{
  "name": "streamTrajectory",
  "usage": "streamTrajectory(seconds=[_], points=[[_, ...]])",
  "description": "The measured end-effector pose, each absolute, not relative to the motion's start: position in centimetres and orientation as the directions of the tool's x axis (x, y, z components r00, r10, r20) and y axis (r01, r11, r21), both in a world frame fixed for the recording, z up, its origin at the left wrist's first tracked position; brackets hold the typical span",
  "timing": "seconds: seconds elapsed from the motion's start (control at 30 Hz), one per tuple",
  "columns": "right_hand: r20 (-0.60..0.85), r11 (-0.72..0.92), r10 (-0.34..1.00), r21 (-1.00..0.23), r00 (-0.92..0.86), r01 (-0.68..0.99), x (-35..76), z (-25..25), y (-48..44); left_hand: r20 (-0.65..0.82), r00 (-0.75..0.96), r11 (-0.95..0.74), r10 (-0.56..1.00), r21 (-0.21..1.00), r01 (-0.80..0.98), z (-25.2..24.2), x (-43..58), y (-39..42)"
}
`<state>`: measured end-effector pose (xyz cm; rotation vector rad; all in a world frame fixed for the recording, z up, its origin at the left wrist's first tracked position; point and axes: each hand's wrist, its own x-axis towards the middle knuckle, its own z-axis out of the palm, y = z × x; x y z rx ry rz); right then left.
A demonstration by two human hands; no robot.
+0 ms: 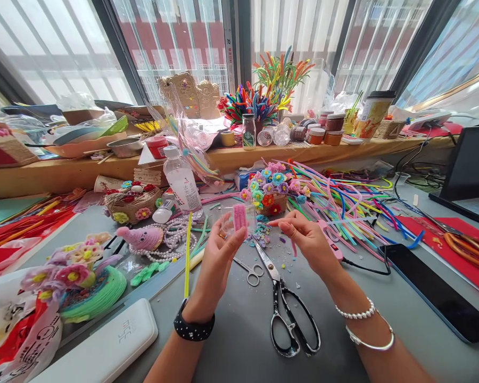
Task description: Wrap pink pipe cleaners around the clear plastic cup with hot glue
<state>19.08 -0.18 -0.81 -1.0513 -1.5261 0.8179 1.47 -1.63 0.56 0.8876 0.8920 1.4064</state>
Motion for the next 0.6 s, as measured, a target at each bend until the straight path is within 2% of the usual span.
streamTrajectory(seconds=[0.2,0.3,0.4,0.6], points=[[0.294,0.265,0.92,-0.954,-0.258,-0.141,19.9,0.4,-0.9,-0.032,0.198,0.1,0.98,0.934,-0.342,1.0,1.8,-2.2],[0.275,0.21,0.936,-0.937,-0.221,-0.278,19.7,0.7,-1.2,-0.058,0.269,0.131,0.961,0.956,-0.262,0.9,1.9,-2.3],[0.276,0.227,0.952,-0.927,-0.132,-0.299,19.3,0.9,-1.4,-0.07,0.349,0.151,0.934,0.966,-0.21,0.4,2.0,-2.3],[0.329,0.31,0.942,-0.929,-0.068,-0.204,19.4,1.1,-1.7,-0.066,0.434,0.164,0.899,0.968,-0.192,-0.2,2.2,-2.2]])
